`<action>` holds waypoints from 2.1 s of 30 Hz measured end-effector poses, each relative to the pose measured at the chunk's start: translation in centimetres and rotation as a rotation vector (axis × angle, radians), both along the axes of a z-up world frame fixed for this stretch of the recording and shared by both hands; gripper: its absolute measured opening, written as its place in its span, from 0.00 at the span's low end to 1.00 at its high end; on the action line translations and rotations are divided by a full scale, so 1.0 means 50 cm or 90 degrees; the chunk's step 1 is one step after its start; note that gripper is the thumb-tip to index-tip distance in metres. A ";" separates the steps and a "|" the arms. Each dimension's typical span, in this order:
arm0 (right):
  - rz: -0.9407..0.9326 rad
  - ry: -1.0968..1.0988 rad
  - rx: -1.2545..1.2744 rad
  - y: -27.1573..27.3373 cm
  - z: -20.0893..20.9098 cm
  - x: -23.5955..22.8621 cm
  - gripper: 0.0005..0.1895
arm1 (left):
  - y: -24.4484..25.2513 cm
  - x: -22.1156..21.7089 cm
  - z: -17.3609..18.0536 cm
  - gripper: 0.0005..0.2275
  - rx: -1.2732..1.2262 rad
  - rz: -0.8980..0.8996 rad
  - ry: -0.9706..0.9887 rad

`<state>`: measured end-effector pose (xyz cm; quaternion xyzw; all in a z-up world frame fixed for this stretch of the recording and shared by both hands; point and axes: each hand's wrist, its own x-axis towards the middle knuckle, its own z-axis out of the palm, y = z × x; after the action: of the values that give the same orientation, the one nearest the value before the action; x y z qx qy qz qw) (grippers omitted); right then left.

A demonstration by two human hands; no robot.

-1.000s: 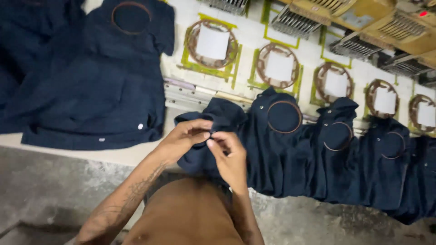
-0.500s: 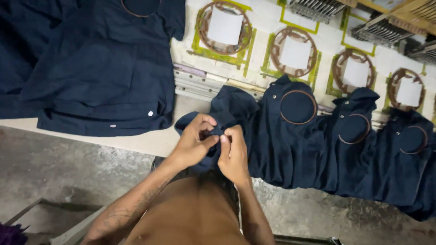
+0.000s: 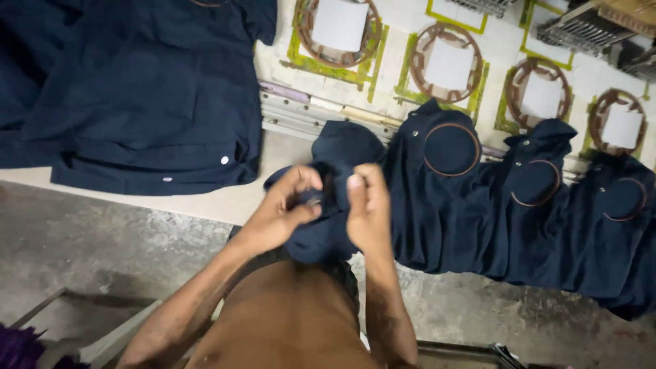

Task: A person is securing navy blue shirts into embroidery hoops and mounting them onto an industrial embroidery machine.

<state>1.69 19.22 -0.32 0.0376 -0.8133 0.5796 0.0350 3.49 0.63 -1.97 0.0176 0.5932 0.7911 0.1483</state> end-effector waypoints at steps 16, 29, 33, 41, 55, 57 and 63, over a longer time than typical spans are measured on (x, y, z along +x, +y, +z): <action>0.386 -0.144 0.055 0.029 0.087 0.108 0.05 | -0.008 -0.056 0.076 0.11 -0.102 0.071 -0.135; -0.068 -0.032 -0.152 0.006 0.039 0.058 0.06 | 0.046 -0.011 0.085 0.04 -0.075 -0.051 0.190; -0.027 -0.037 -0.104 0.021 0.056 0.053 0.12 | 0.055 0.004 0.079 0.03 -0.013 -0.034 0.195; -0.126 -0.063 -0.174 -0.021 0.050 0.053 0.05 | -0.058 0.004 0.151 0.18 -0.250 -0.215 0.282; -0.164 -0.045 0.047 0.014 0.001 0.058 0.22 | -0.004 0.002 0.092 0.13 -0.255 0.175 0.075; -0.029 -0.257 -0.190 0.024 -0.002 0.073 0.18 | -0.009 0.002 0.114 0.12 -0.179 0.171 -0.025; -0.021 -0.108 -0.218 0.024 0.039 0.052 0.17 | -0.002 -0.028 0.134 0.10 -0.259 0.115 0.158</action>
<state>4.31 20.42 1.63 -0.0314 -0.7034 0.7099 -0.0186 2.11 0.50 4.74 0.0310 0.7531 0.6572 0.0034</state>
